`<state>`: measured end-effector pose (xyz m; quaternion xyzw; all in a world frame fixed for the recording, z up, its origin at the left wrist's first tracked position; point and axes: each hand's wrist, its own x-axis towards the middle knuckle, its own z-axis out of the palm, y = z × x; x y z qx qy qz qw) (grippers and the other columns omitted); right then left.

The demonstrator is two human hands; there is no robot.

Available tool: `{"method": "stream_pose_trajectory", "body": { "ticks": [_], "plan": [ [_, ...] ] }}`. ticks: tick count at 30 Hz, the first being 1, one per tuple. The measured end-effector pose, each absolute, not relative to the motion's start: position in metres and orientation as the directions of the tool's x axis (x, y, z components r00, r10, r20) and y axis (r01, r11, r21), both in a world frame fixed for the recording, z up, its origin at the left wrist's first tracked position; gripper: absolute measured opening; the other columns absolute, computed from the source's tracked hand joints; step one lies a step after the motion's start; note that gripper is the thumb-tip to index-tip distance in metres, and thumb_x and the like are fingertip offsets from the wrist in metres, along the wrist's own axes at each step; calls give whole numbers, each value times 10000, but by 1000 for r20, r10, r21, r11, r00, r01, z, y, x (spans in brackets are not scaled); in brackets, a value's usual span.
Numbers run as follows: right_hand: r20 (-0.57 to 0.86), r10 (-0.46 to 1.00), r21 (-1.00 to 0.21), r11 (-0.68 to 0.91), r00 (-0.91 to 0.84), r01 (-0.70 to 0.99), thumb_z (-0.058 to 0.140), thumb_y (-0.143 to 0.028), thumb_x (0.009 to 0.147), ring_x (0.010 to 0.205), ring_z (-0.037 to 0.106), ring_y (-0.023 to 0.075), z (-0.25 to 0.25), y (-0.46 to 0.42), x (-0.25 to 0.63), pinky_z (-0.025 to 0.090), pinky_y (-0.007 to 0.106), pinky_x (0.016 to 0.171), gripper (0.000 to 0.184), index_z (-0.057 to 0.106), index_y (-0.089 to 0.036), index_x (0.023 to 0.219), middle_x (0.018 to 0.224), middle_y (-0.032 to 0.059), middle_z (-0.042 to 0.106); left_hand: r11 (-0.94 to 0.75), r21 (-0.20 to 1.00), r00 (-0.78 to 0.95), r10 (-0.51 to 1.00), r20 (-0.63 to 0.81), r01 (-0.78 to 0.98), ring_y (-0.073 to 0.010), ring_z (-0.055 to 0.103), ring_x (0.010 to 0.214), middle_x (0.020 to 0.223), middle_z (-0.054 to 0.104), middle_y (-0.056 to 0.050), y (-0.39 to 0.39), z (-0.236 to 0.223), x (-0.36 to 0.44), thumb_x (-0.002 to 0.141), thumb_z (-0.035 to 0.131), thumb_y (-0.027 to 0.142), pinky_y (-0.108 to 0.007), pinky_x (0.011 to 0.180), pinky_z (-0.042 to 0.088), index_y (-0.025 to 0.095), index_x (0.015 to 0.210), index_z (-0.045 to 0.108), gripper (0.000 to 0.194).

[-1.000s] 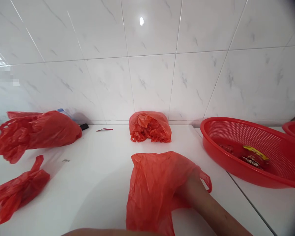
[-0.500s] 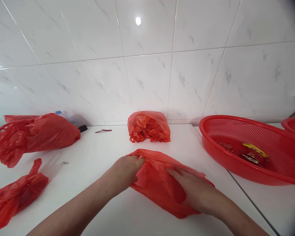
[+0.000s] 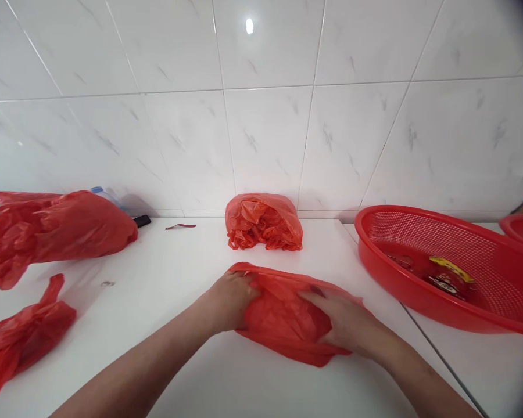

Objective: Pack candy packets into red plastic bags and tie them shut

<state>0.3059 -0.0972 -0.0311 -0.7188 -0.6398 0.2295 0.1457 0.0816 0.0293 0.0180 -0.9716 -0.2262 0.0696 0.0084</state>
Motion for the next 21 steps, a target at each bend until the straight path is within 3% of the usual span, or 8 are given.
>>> {"method": "stream_pose_trajectory", "body": {
  "ticks": [4, 6, 8, 11, 14, 16, 18, 21],
  "plan": [
    [-239, 971, -765, -175, -22, 620, 700, -293, 642, 1173, 518, 262, -21, -100, 331, 455, 346, 917, 638, 550, -360, 1259, 1364, 15, 498, -899, 33, 868, 411, -280, 436, -200, 608, 745, 773, 639, -10, 20, 34, 78, 627, 619, 168, -286, 636, 463, 211, 655, 622, 52],
    [-207, 978, -884, -178, -21, 432, 621, -356, 748, 1170, 525, 235, -15, -101, 340, 434, 337, 947, 475, 582, -310, 1219, 1321, 29, 541, -882, 131, 872, 408, -269, 453, -161, 595, 678, 796, 634, 13, 10, 41, 77, 651, 592, 138, -243, 537, 425, 212, 670, 605, 78],
    [-141, 986, -938, -161, 85, 306, 535, -429, 820, 1110, 563, 216, -15, -100, 345, 428, 332, 942, 343, 635, -259, 1101, 1192, 44, 624, -868, 236, 897, 401, -183, 436, -128, 583, 651, 894, 630, 22, 1, 46, 78, 708, 582, 152, -226, 499, 403, 215, 722, 598, 66],
    [-76, 951, -945, -165, 301, 281, 518, -493, 819, 812, 623, 188, -24, -95, 344, 482, 308, 743, 317, 629, -213, 918, 875, 27, 663, -900, 286, 942, 333, -34, 328, -125, 598, 727, 952, 628, 14, -8, 45, 83, 777, 551, 129, -227, 587, 448, 220, 800, 608, 109],
    [-10, 945, -927, -131, 327, 350, 557, -467, 786, 619, 544, 144, -38, -88, 334, 439, 268, 585, 311, 583, -213, 963, 703, -28, 575, -941, 285, 980, 197, 22, 183, -180, 586, 1021, 1166, 610, -6, -12, 35, 91, 779, 615, 164, -265, 828, 477, 266, 1034, 619, 274],
    [-1, 951, -867, -155, 311, 473, 602, -419, 747, 614, 527, 144, -45, -84, 328, 424, 267, 583, 320, 588, -224, 1000, 680, -40, 554, -959, 240, 988, 156, -2, 152, -268, 471, 1223, 1334, 525, -22, -12, 24, 95, 735, 692, 262, -387, 994, 411, 305, 1145, 595, 424],
    [10, 945, -755, -207, 328, 621, 628, -385, 721, 672, 549, 162, -51, -81, 325, 429, 285, 630, 298, 623, -233, 978, 725, -21, 587, -960, 168, 974, 218, -56, 224, -347, 409, 1274, 1347, 521, -56, -9, 14, 97, 715, 701, 314, -513, 1033, 350, 304, 1168, 601, 464],
    [41, 925, -668, -255, 377, 699, 583, -396, 768, 723, 579, 180, -53, -81, 325, 439, 299, 665, 272, 650, -235, 977, 783, 5, 629, -932, 138, 941, 324, -98, 335, -333, 529, 1148, 1229, 608, -81, -4, 7, 97, 739, 662, 274, -509, 972, 412, 282, 1146, 629, 409]
  ]
}}
